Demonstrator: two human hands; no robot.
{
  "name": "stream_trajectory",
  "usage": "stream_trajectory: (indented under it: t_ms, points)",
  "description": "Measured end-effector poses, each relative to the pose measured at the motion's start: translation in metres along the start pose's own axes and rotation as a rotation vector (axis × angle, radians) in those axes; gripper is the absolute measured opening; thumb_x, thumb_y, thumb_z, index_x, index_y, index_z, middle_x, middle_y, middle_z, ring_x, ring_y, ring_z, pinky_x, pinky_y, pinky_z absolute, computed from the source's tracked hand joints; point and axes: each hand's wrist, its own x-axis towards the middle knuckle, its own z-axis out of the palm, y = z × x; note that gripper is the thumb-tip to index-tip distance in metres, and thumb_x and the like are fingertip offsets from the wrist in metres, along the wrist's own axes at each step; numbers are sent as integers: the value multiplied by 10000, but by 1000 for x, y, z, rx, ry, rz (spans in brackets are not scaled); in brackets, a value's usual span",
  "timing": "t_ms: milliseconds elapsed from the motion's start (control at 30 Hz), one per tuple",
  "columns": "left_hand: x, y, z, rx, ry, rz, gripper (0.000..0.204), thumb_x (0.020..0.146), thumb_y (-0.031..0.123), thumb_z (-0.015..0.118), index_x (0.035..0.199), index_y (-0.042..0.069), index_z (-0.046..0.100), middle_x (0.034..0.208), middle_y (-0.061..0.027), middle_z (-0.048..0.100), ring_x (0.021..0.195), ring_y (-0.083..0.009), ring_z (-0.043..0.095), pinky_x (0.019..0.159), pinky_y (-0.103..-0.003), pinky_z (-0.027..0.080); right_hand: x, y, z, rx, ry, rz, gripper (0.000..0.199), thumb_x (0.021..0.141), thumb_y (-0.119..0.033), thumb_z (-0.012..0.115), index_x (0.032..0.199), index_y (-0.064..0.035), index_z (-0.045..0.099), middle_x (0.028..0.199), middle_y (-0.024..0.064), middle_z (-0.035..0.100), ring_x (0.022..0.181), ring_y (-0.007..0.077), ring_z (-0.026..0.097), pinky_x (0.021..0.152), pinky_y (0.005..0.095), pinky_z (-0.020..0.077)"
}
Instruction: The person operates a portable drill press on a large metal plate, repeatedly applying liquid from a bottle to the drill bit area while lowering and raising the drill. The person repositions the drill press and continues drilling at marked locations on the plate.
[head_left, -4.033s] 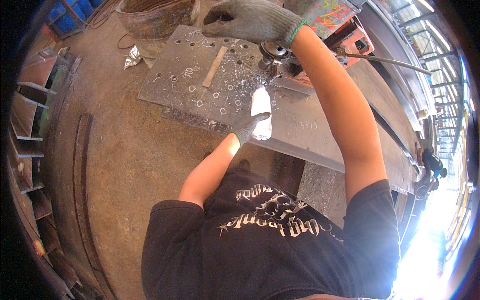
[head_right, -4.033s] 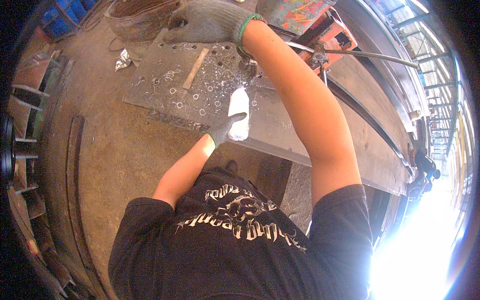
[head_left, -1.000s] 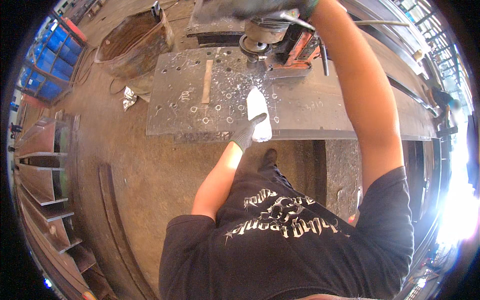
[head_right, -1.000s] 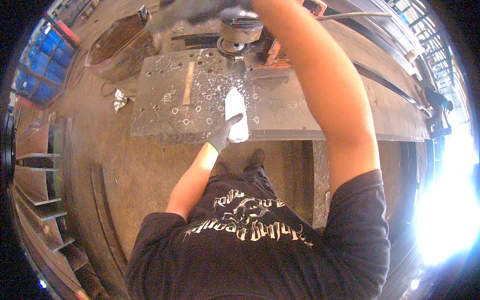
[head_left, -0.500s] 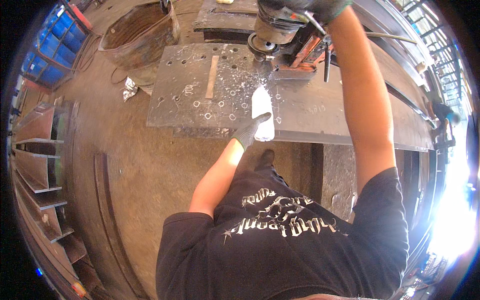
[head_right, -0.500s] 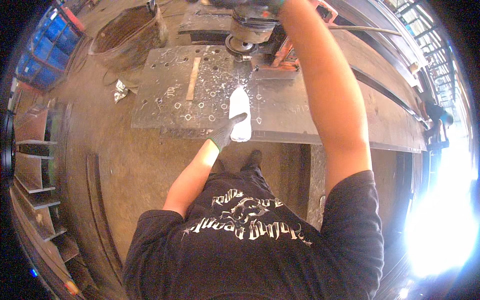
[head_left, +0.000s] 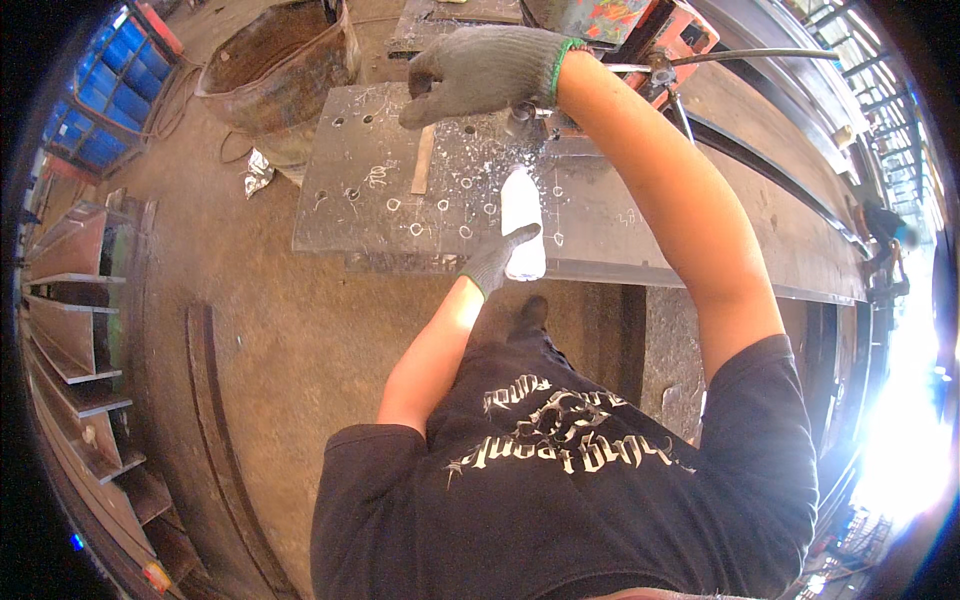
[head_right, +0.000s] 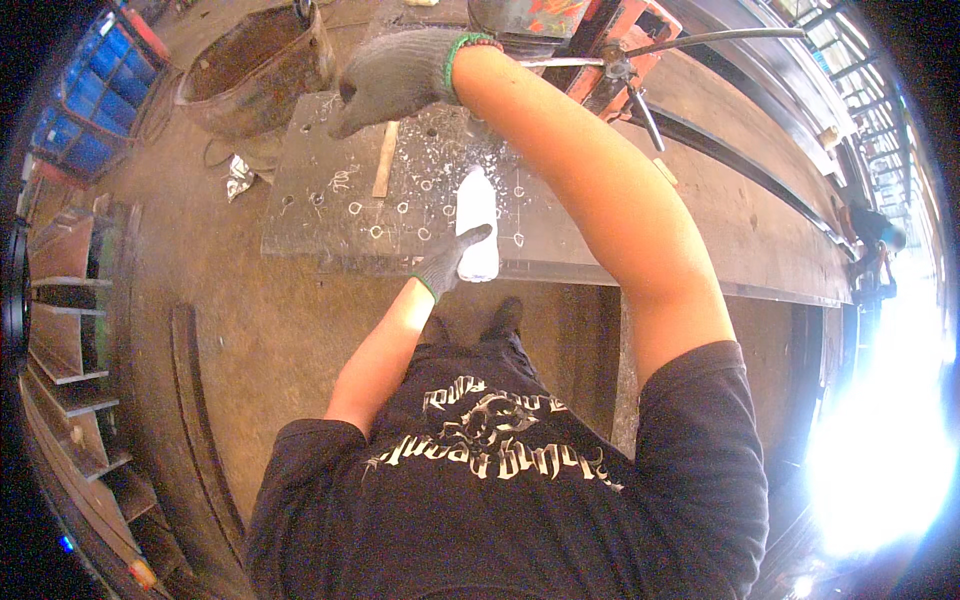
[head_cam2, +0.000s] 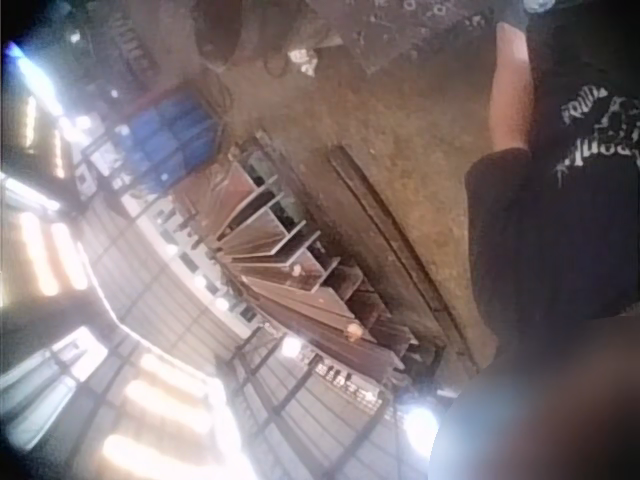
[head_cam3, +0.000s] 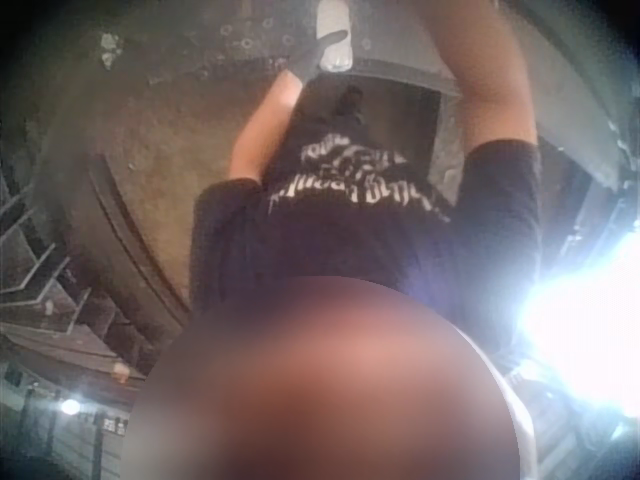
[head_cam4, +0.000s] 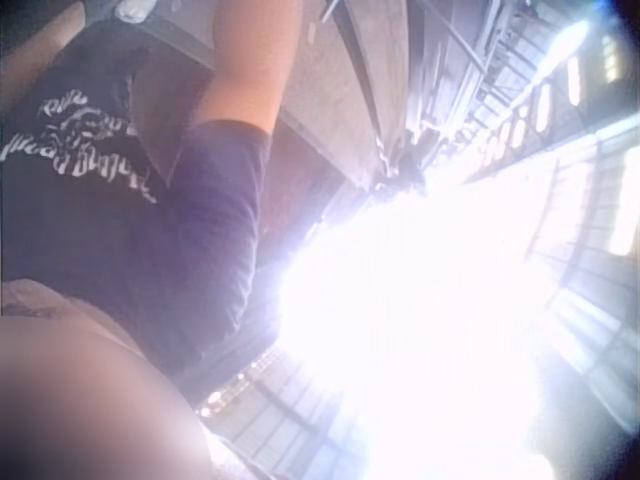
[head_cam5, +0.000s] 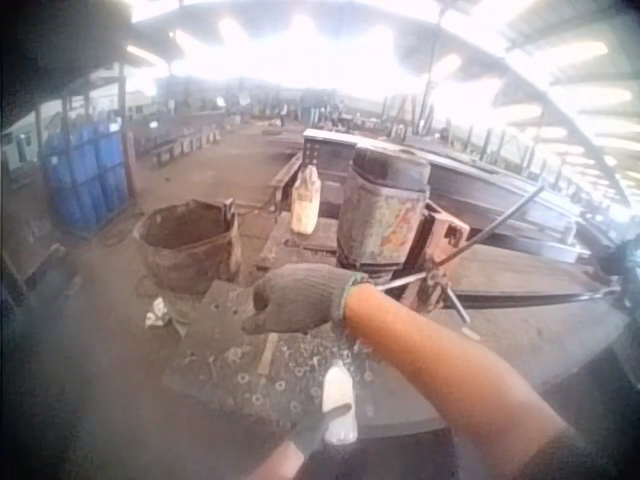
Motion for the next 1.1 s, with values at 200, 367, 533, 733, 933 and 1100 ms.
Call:
stream_trajectory:
  t_ms: [200,367,533,733,933,1100]
  points:
    - [3,-7,-2,-49,-19,-25,610,869,322,890,1314,-25,659,1169,-130,749,1017,-256,738,873,-433,599,0,-5,3,-39,9,25,635,919,-603,677,1203,-39,740,1076,203,772,1030,371,743,945,470,567]
    - [7,-7,-7,-22,-30,-25,570,915,286,849,1361,5,632,1207,-133,734,1039,-274,734,900,-448,607,-1,-3,7,-39,33,10,632,926,-618,663,1205,-56,742,1072,196,774,1024,366,746,944,469,571]
    - [6,-4,-7,-30,8,7,532,913,234,852,1333,-16,640,1174,-137,745,984,-270,749,880,-420,619,0,-2,11,-45,60,26,644,939,-638,644,1229,-70,734,1097,186,770,1044,357,742,948,467,570]
    - [-3,3,-3,-52,9,7,551,899,216,866,1343,-20,639,1195,-141,747,1007,-267,750,894,-412,619,1,-5,12,-69,70,48,638,937,-635,645,1232,-77,736,1121,184,768,1065,352,739,956,466,569]
    - [6,-2,-5,89,1,-28,700,907,359,849,1452,5,588,1369,-143,684,1240,-280,661,1047,-450,542,4,-2,15,-75,61,44,630,940,-624,643,1231,-74,739,1124,182,769,1065,352,740,963,471,567]
    - [14,-10,-12,98,-70,6,805,905,435,834,1538,46,523,1485,-131,621,1338,-284,597,1137,-466,471,3,-6,14,-96,56,67,626,950,-628,636,1234,-82,744,1158,192,763,1078,354,738,980,474,564]
